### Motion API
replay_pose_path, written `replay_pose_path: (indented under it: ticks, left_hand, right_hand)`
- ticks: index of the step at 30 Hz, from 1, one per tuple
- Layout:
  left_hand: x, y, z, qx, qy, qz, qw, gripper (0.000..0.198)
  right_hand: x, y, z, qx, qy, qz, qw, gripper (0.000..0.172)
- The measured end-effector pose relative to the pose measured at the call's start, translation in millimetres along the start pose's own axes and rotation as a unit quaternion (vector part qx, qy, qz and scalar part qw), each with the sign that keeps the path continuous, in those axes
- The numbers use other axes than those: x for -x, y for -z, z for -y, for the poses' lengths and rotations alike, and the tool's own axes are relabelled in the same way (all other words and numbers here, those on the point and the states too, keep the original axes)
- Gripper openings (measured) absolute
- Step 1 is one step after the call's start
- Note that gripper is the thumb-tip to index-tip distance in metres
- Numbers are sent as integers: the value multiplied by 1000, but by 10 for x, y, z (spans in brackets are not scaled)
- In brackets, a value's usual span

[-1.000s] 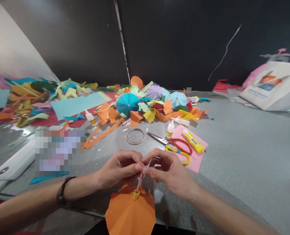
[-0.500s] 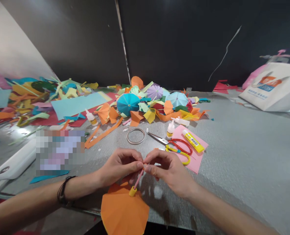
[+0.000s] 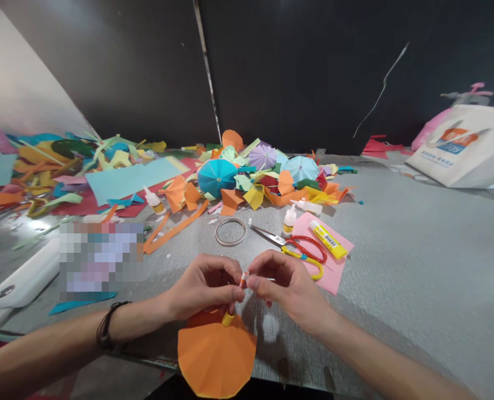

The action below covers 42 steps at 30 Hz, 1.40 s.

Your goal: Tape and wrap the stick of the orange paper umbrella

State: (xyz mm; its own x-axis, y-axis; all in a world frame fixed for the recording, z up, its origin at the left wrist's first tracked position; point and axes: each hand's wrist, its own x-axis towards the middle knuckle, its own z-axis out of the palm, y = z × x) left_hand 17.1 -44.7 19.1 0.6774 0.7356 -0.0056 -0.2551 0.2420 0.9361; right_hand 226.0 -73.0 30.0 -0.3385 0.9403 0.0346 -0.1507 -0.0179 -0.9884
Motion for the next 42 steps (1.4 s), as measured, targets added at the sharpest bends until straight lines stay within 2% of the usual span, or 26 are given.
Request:
replay_pose_path:
  ticks: [11, 18, 24, 30, 36, 42]
  left_hand:
    - [25, -27, -23, 11, 14, 13, 1000, 27]
    - [32, -39, -45, 0, 36, 18, 999, 34]
    - [47, -19, -57, -21, 50, 32, 998, 38]
    - [47, 8, -54, -18, 70, 38, 997, 41]
    - [40, 45, -5, 1, 62, 38, 997, 39]
    - [38, 29, -22, -9, 68, 45, 997, 39]
  right_hand:
    - [16, -20, 22, 25, -6, 20, 999, 35]
    - [31, -86, 48, 25, -2, 2, 1000, 32]
    - [21, -62, 31, 41, 31, 24, 998, 32]
    - [29, -71, 28, 33, 30, 23, 999, 31]
    - [29, -53, 35, 29, 42, 39, 998, 29]
    - [31, -50, 2, 42, 27, 20, 999, 26]
